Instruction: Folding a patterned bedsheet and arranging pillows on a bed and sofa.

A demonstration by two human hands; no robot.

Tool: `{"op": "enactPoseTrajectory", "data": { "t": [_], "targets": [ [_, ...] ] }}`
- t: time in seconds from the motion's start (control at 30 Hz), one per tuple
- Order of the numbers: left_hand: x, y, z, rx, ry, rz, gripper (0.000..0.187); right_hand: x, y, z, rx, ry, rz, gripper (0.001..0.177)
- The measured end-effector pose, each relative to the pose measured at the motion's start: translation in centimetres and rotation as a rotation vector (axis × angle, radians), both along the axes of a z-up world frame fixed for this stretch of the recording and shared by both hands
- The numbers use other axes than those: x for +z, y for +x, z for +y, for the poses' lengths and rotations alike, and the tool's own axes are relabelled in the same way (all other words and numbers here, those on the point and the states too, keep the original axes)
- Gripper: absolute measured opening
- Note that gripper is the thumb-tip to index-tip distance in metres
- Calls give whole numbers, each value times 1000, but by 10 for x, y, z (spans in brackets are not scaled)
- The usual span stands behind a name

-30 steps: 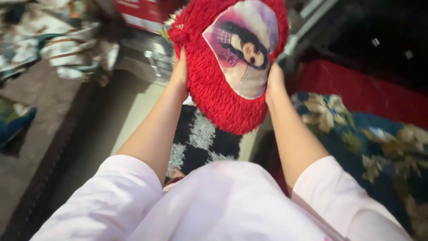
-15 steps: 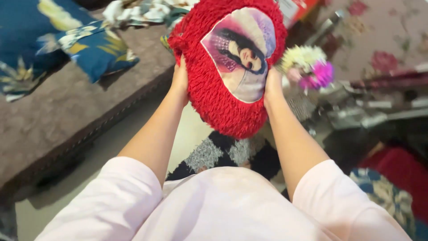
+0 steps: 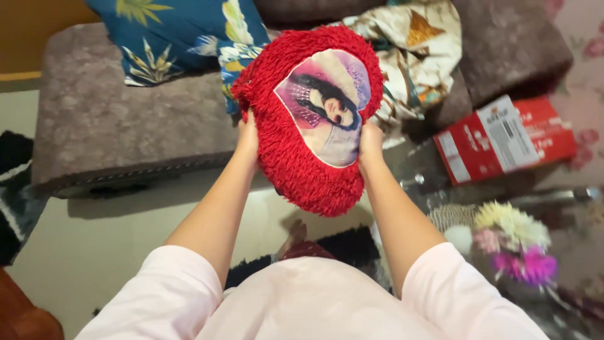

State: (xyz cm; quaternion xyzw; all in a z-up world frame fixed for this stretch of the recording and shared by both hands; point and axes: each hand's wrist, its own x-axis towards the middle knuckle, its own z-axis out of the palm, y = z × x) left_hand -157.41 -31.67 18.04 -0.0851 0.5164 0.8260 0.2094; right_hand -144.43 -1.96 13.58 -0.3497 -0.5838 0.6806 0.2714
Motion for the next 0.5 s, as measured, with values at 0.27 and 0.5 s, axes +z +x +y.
{"op": "enactPoseTrajectory", "data": {
  "t": [0.27,0.5],
  "targets": [
    [49,-68,-13,109,-12,-88,74,-1,-139,11,90,126,-82,30],
    [8,-133,-59,296,-13,-84,85,31,-226,-44,255,62,-78,30]
  ]
}}
